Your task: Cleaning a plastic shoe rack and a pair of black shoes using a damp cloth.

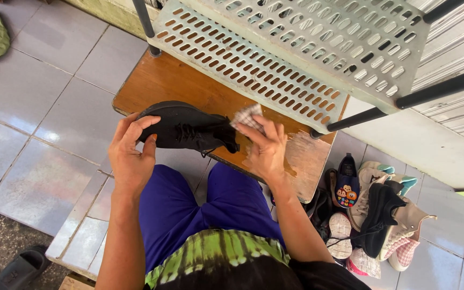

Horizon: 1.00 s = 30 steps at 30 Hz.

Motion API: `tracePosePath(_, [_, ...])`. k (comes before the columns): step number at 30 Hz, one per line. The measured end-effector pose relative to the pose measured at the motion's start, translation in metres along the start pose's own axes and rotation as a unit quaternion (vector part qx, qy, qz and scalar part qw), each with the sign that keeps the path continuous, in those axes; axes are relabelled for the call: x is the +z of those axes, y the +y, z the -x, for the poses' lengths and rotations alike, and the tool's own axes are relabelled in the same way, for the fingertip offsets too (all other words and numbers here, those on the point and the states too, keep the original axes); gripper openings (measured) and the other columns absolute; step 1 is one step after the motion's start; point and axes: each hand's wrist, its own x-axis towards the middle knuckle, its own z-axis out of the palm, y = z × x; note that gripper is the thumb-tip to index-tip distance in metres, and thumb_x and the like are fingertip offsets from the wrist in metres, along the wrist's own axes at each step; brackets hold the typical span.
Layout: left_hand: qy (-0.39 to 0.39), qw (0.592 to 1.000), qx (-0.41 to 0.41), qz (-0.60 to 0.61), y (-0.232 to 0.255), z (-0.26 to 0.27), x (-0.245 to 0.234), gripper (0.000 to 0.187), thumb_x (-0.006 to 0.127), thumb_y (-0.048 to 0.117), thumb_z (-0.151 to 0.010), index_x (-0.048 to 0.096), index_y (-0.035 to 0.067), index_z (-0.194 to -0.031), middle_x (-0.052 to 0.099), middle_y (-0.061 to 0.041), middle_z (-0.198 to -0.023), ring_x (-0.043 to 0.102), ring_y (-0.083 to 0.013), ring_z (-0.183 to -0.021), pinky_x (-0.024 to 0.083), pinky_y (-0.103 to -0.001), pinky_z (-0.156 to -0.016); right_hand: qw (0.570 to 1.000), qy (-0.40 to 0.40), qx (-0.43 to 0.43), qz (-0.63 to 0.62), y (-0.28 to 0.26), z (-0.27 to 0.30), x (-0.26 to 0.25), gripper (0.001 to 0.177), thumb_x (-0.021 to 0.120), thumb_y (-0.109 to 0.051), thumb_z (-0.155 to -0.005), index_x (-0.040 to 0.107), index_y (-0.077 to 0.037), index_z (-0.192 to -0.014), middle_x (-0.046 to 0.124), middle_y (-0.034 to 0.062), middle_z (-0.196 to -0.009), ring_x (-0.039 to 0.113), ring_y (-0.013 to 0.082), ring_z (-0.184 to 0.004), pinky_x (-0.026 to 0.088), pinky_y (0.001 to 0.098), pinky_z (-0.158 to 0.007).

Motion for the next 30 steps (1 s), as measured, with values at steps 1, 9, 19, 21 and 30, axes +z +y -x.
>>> tracePosePath(1, [0.001,1.0,0.0,0.0,0.003,0.0,0.001,0.046,0.069,-0.018,-0.086,0.073,0.014,-0.118,0.065,-0.013,-0.117,0.069,-0.0376,-0.104,0.06,-0.04,-0.087,1.0,0.0,-0.001,0.0,-0.015,-0.007,0.0,0.067,0.05,0.005,-0.081,0.075,-0.043,-0.12,0.053,-0.0086,-0.135,0.044,0.0195,-0.116,0.041,0.0429,-0.091])
tracePosePath(9, [-0.018,0.999,0.033,-0.006,0.033,-0.009,0.006,0.061,0.071,-0.016,-0.085,0.06,0.005,-0.14,0.066,-0.021,-0.122,0.066,-0.0439,-0.11,0.059,-0.051,-0.086,0.976,0.084,-0.2,-0.007,-0.119,-0.046,0.0,0.046,0.055,-0.008,-0.099,0.07,-0.042,-0.126,0.055,-0.0054,-0.146,0.052,0.0209,-0.118,0.034,0.0347,-0.081])
tracePosePath(19, [-0.025,0.999,0.024,0.014,0.026,-0.005,0.005,0.055,0.072,-0.011,-0.087,0.066,0.01,-0.137,0.068,-0.013,-0.112,0.069,-0.0362,-0.101,0.059,-0.04,-0.086,0.993,-0.047,-0.038,0.099,-0.009,-0.009,0.01,0.042,0.054,-0.005,-0.091,0.077,-0.037,-0.105,0.061,-0.0066,-0.13,0.049,0.0232,-0.107,0.042,0.0389,-0.08])
tracePosePath(21, [-0.031,0.999,0.025,0.01,0.027,-0.006,0.005,0.054,0.072,-0.009,-0.088,0.066,0.012,-0.137,0.067,-0.009,-0.114,0.069,-0.0325,-0.103,0.059,-0.041,-0.088,0.982,-0.123,0.037,0.141,0.004,-0.005,0.002,0.043,0.068,-0.007,-0.082,0.076,-0.042,-0.106,0.061,-0.0083,-0.128,0.053,0.0267,-0.109,0.045,0.0439,-0.081])
tracePosePath(30, [-0.033,0.999,0.031,-0.018,0.034,-0.004,0.012,0.048,0.071,-0.003,-0.092,0.067,0.014,-0.137,0.069,-0.007,-0.115,0.07,-0.0304,-0.104,0.058,-0.042,-0.088,0.987,0.01,-0.154,0.036,-0.083,-0.03,-0.006,0.051,0.054,-0.003,-0.088,0.073,-0.043,-0.114,0.056,-0.0072,-0.143,0.051,0.0238,-0.114,0.039,0.0372,-0.079])
